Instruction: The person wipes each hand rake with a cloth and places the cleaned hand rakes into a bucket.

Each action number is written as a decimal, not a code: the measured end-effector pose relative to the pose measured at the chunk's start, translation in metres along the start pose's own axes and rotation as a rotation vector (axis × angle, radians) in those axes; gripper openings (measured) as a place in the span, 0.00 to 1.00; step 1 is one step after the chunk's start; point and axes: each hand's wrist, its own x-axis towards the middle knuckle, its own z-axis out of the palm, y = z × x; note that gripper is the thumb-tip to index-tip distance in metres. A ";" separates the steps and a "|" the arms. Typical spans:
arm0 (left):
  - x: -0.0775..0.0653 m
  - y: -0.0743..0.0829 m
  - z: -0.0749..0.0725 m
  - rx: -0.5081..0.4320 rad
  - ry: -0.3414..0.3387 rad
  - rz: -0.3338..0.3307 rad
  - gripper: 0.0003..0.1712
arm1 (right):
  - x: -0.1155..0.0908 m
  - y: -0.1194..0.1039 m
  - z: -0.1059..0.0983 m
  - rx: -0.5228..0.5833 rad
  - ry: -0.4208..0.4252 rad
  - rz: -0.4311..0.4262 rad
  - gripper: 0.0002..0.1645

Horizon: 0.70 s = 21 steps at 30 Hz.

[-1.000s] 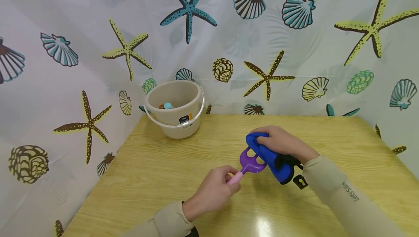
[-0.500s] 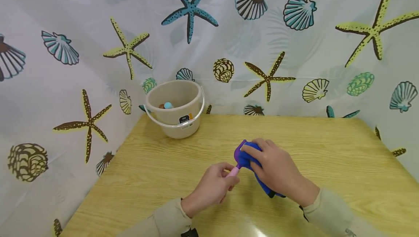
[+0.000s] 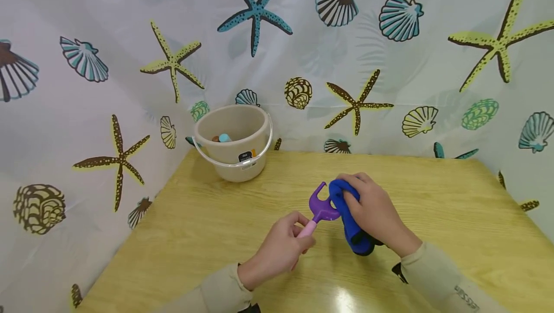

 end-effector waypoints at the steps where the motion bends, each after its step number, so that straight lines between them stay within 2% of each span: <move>1: 0.000 0.001 0.000 0.004 -0.002 0.004 0.15 | -0.002 0.000 -0.001 0.003 0.010 0.008 0.20; 3: 0.000 0.002 0.001 0.010 -0.002 0.009 0.15 | -0.007 -0.004 0.000 -0.050 0.041 -0.033 0.20; 8: 0.003 0.004 0.001 -0.010 0.010 0.019 0.14 | -0.022 -0.026 0.009 -0.212 0.140 -0.311 0.25; 11: 0.004 0.004 0.001 -0.009 0.017 0.027 0.13 | -0.024 -0.035 0.012 -0.224 0.135 -0.376 0.26; 13: 0.004 0.004 0.001 0.015 0.022 0.034 0.13 | -0.019 -0.035 0.010 -0.238 0.114 -0.347 0.25; 17: 0.002 0.003 0.003 0.098 0.035 0.063 0.14 | 0.004 -0.022 -0.002 -0.213 0.021 -0.187 0.20; 19: 0.001 0.002 0.003 0.128 0.036 0.076 0.14 | 0.015 -0.013 -0.008 -0.143 -0.072 -0.096 0.20; 21: 0.000 0.001 0.004 0.142 0.033 0.076 0.13 | 0.025 -0.001 -0.013 -0.022 -0.182 -0.008 0.21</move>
